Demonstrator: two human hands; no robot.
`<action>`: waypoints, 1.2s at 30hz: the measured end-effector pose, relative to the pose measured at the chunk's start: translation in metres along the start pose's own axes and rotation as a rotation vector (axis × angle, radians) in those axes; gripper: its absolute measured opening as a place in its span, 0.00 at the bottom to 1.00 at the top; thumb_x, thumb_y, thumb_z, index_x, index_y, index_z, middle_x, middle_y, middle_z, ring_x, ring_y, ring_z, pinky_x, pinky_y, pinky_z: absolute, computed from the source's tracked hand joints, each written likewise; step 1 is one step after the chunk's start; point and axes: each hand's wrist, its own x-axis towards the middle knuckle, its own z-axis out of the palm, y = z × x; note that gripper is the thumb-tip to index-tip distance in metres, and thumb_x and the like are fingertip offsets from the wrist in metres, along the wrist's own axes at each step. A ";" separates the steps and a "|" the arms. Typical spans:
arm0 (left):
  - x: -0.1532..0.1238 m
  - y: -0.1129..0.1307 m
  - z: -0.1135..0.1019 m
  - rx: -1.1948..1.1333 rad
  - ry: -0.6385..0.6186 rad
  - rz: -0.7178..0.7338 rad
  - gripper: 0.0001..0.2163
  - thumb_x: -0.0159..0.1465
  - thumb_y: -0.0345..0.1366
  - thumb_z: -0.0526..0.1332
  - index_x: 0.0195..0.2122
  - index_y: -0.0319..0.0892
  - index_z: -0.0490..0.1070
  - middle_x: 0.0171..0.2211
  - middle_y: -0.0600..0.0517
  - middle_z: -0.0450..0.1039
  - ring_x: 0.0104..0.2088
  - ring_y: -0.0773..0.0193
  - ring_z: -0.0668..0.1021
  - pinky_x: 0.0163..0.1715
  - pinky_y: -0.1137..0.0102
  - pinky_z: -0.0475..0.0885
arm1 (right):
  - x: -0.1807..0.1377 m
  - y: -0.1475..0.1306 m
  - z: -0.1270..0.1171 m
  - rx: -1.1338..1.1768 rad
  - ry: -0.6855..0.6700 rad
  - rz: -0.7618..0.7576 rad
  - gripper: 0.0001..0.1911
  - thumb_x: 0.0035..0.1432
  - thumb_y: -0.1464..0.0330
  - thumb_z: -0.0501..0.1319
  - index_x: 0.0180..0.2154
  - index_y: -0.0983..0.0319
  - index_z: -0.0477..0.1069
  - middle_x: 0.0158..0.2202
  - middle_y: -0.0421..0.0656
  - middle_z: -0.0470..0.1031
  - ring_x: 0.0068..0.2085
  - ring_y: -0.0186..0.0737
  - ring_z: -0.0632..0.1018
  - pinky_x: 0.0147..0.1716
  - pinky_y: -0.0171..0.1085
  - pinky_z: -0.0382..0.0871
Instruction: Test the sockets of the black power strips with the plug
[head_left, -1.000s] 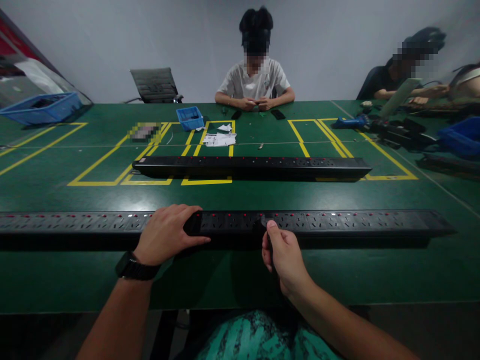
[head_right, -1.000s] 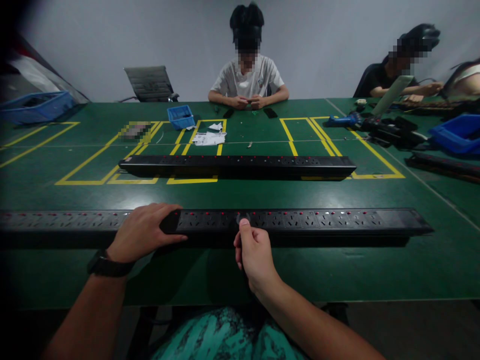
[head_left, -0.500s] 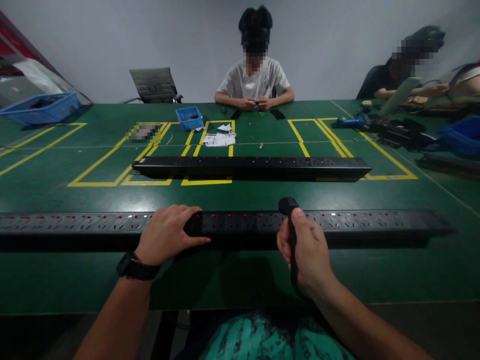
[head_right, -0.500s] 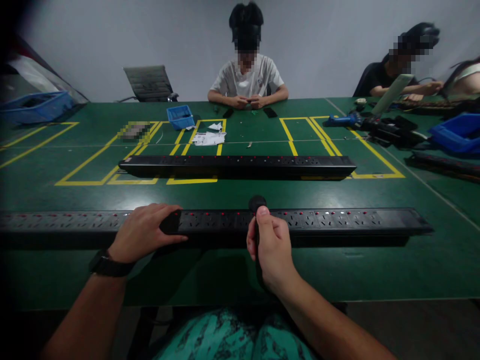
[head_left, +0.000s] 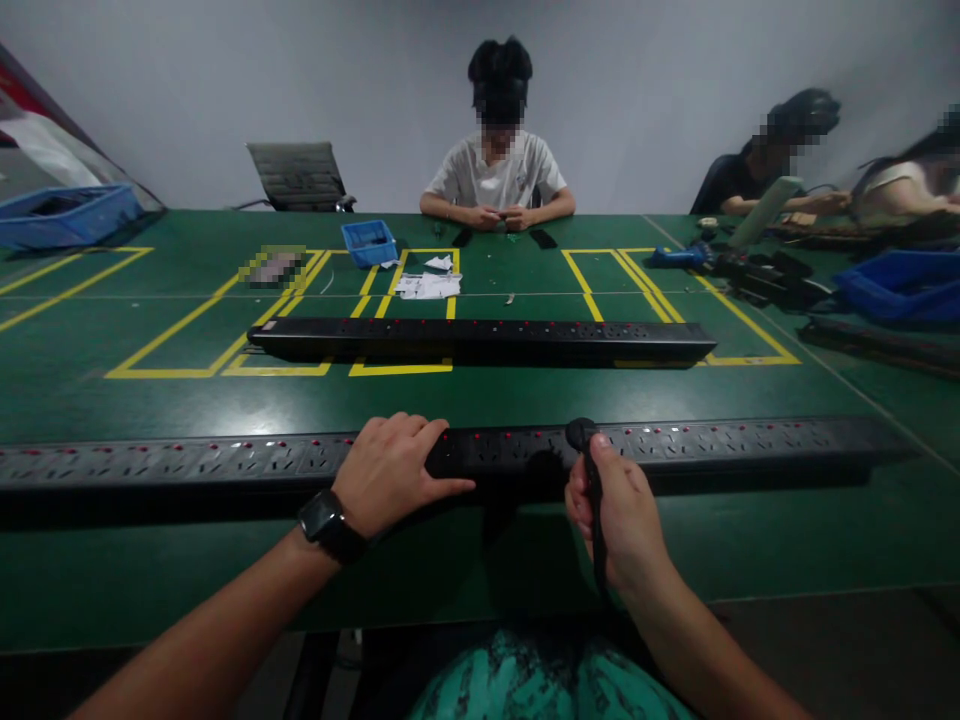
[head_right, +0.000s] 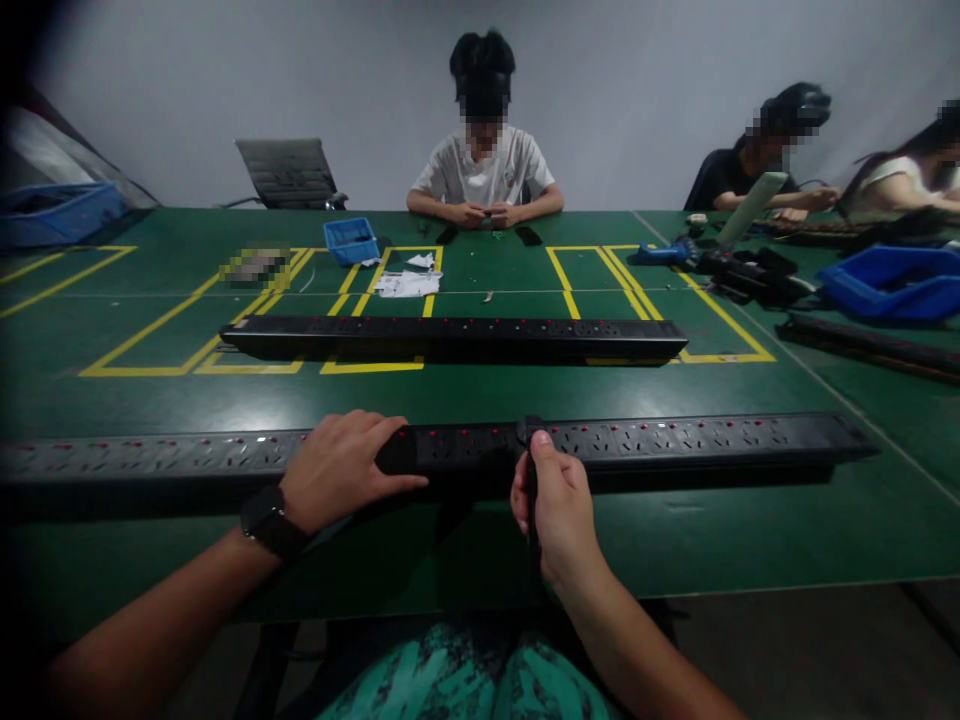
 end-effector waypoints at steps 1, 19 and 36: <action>0.005 0.006 0.000 -0.003 -0.002 0.007 0.36 0.60 0.71 0.55 0.52 0.45 0.75 0.41 0.43 0.79 0.43 0.47 0.78 0.41 0.57 0.65 | 0.001 0.000 -0.004 -0.012 0.015 -0.001 0.29 0.66 0.45 0.59 0.24 0.61 0.66 0.13 0.35 0.61 0.13 0.28 0.61 0.12 0.28 0.51; -0.019 -0.048 -0.007 -0.116 -0.019 -0.030 0.34 0.60 0.63 0.65 0.62 0.48 0.70 0.52 0.43 0.79 0.51 0.46 0.79 0.52 0.54 0.70 | 0.017 0.005 -0.010 -0.114 0.038 0.108 0.28 0.65 0.47 0.61 0.23 0.61 0.66 0.12 0.34 0.59 0.12 0.28 0.60 0.10 0.27 0.49; -0.034 -0.079 0.001 -0.115 -0.013 -0.115 0.32 0.57 0.63 0.67 0.55 0.46 0.74 0.50 0.44 0.80 0.48 0.47 0.79 0.50 0.55 0.70 | 0.015 0.013 -0.014 -0.193 0.025 -0.004 0.30 0.64 0.44 0.61 0.22 0.61 0.67 0.12 0.35 0.60 0.13 0.28 0.61 0.10 0.27 0.51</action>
